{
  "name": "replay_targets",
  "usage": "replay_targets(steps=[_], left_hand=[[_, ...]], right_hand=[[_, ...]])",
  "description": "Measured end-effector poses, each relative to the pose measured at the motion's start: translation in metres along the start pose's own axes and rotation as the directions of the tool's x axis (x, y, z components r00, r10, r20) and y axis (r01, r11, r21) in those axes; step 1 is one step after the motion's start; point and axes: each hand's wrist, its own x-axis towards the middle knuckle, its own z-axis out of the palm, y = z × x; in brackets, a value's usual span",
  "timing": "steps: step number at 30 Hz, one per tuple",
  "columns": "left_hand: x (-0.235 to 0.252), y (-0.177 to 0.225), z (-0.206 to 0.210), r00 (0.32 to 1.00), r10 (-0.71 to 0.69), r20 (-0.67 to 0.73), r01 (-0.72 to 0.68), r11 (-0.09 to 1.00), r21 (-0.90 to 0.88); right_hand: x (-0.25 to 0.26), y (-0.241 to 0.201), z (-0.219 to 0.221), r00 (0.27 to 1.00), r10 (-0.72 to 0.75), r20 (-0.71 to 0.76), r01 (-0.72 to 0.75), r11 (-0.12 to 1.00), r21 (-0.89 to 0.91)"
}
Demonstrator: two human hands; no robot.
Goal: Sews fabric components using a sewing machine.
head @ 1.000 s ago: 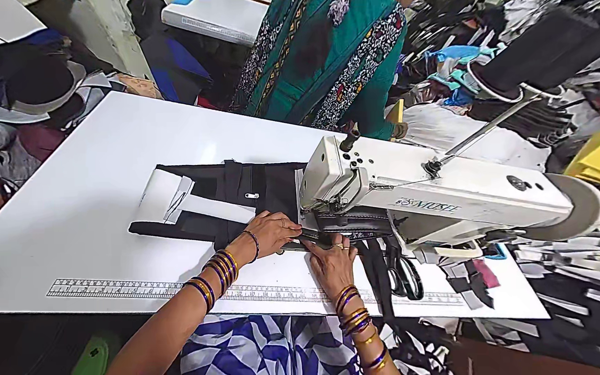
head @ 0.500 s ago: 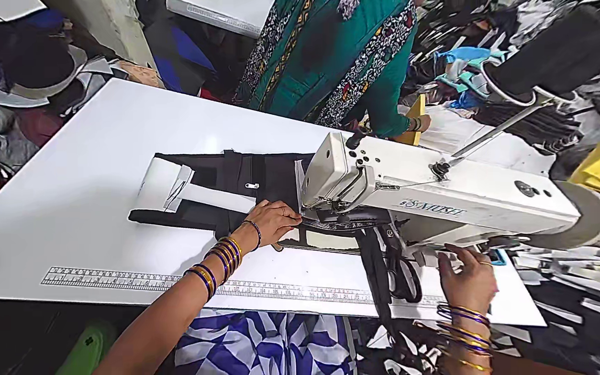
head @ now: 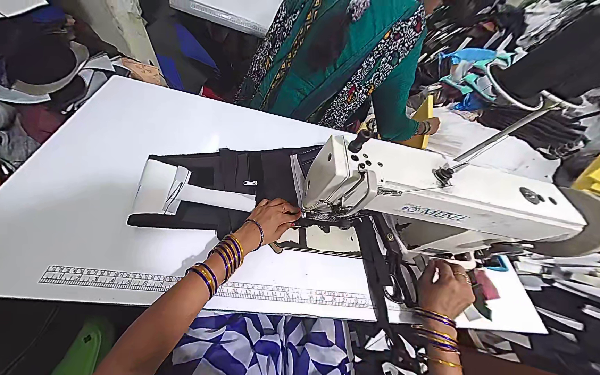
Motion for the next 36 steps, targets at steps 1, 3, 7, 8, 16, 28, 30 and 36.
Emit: replay_targets(steps=[1,3,7,8,16,28,30,36], left_hand=[[-0.003,0.003,0.000,0.999,-0.021,0.025,0.021,1.000,-0.002],[-0.007,0.009,0.000,0.996,-0.054,0.073,0.053,0.999,0.005],[-0.008,0.008,-0.001,0.993,-0.059,0.104,0.056,0.998,0.030],[-0.007,0.007,-0.001,0.994,-0.052,0.091,0.049,0.998,0.034],[0.004,0.012,-0.006,0.984,-0.138,0.112,0.127,0.987,0.102],[0.020,0.016,0.001,0.959,-0.284,0.024,0.279,0.953,0.121],[0.023,0.012,-0.001,0.956,-0.295,0.000,0.293,0.950,0.111],[0.034,-0.006,-0.005,0.955,-0.281,-0.088,0.289,0.953,0.087]], right_hand=[[0.000,0.000,0.000,1.000,0.001,-0.002,-0.001,1.000,0.005],[0.001,0.003,-0.001,1.000,-0.027,-0.016,0.027,1.000,0.011],[0.005,0.008,-0.022,0.994,-0.106,0.015,0.104,0.989,0.103],[0.001,0.008,-0.026,0.990,-0.138,0.007,0.135,0.981,0.141],[-0.034,-0.003,-0.034,0.936,-0.105,0.336,0.032,0.975,0.218],[-0.006,-0.010,-0.030,0.805,-0.085,0.588,-0.108,0.952,0.286],[-0.006,-0.006,-0.030,0.746,-0.048,0.664,-0.427,0.731,0.532],[0.010,-0.045,-0.083,0.616,-0.150,0.773,-0.584,0.572,0.576]])
